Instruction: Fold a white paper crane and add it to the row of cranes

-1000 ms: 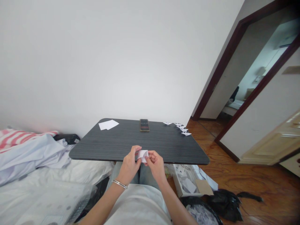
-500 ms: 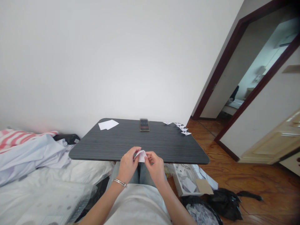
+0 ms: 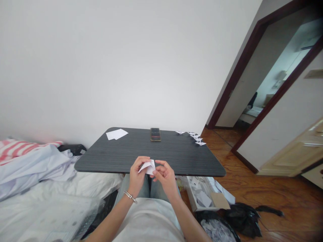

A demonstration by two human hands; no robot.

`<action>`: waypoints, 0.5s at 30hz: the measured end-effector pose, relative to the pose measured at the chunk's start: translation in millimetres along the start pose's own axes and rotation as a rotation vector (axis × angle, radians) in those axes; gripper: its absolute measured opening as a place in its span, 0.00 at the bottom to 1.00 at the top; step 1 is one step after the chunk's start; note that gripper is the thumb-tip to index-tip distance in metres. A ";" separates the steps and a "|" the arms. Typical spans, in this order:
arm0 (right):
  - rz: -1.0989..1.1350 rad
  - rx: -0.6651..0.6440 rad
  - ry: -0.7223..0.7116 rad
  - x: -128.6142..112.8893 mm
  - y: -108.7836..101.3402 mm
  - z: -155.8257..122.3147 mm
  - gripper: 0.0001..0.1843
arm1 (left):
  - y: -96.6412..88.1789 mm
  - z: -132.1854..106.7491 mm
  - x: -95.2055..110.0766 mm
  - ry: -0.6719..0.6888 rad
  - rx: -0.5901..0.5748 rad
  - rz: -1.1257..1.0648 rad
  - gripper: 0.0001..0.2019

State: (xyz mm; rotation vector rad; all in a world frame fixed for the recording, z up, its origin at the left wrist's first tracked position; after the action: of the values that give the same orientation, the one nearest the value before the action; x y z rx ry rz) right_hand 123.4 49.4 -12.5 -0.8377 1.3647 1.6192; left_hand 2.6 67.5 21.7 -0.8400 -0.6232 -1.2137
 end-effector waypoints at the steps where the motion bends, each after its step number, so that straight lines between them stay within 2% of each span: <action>1: 0.030 -0.006 0.018 -0.3 1.2 -0.2 0.21 | -0.7 -0.6 -0.6 0.002 0.012 -0.013 0.07; 6: 0.111 -0.037 0.054 -2.5 6.0 -2.6 0.20 | -1.8 -3.3 -0.8 0.026 0.035 -0.046 0.07; 15: 0.096 -0.048 0.080 -1.5 9.9 -5.5 0.18 | -4.8 -5.0 8.6 0.093 0.064 -0.054 0.06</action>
State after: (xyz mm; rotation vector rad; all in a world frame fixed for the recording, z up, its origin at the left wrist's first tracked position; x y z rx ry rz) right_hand 114.9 43.2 -8.0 -0.8864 1.4459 1.7140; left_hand 0.0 58.0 26.8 -0.7130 -0.6091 -1.2681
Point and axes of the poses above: each hand's wrist, its own z-axis towards the middle knuckle, its own y-axis out of the palm, x = y × z, the point moved 7 cm from there along z, towards the middle knuckle, and after that the axes turned 9 degrees about z, right-handed, at the moved point
